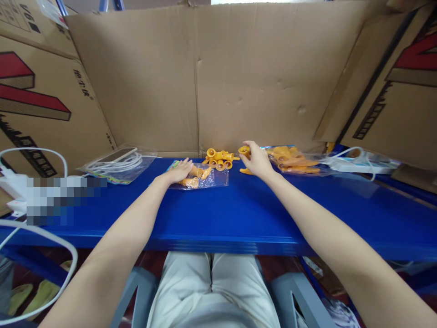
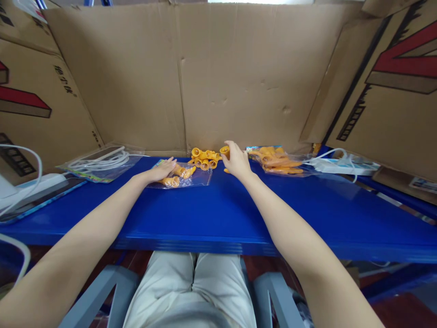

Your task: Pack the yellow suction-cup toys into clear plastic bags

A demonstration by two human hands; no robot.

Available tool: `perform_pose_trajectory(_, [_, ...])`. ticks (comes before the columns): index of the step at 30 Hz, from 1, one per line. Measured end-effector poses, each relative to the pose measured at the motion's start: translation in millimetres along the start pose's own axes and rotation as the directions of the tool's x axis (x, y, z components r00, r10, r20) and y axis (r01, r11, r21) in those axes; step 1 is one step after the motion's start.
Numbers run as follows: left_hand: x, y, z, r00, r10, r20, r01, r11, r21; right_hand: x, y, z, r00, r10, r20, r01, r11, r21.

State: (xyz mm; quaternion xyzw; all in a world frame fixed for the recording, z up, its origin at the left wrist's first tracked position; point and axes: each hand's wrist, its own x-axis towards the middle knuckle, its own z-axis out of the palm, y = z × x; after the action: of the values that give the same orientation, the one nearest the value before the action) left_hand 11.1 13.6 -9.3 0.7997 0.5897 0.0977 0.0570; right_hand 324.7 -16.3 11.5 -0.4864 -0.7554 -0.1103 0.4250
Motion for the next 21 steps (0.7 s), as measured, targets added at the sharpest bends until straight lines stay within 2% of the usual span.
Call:
perform_pose_trajectory(4, [1.2,-2.0,-0.1,1.0,-0.007,-0.003,0.007,1.0,0.001,-2.5,-7.6,-3.5,0.986,-0.015,0.167,0.021,0.999,-0.029])
perform_pose_trajectory(7, [1.6,-2.7,-0.4,1.0,-0.005,0.003,0.005,1.0,0.005,-6.4,-19.5,-3.7,0.952,-0.055,0.3,0.071,0.996,-0.044])
perform_pose_trajectory(10, [1.0,-1.7,-1.2,1.0,-0.004,-0.01,0.004,1.0,0.006,-9.7,-27.8,-2.1,0.891,-0.06,0.451,0.094,0.994,-0.055])
perform_pose_trajectory(14, [-2.9,3.3,-4.4,1.0,-0.024,0.005,0.024,0.999,0.031,-10.4,-25.6,-2.2,0.772,0.038,0.635,0.045,0.992,-0.114])
perform_pose_trajectory(17, [-6.2,7.0,-7.4,0.999,-0.025,0.029,0.023,0.999,0.048,-8.6,-16.6,-4.4,0.726,0.102,0.68,0.002,0.988,-0.151])
perform_pose_trajectory(21, [-7.2,7.1,-8.2,0.999,-0.013,0.029,0.012,0.999,0.039,-6.7,-9.0,-6.5,0.748,0.137,0.649,0.029,0.971,-0.238])
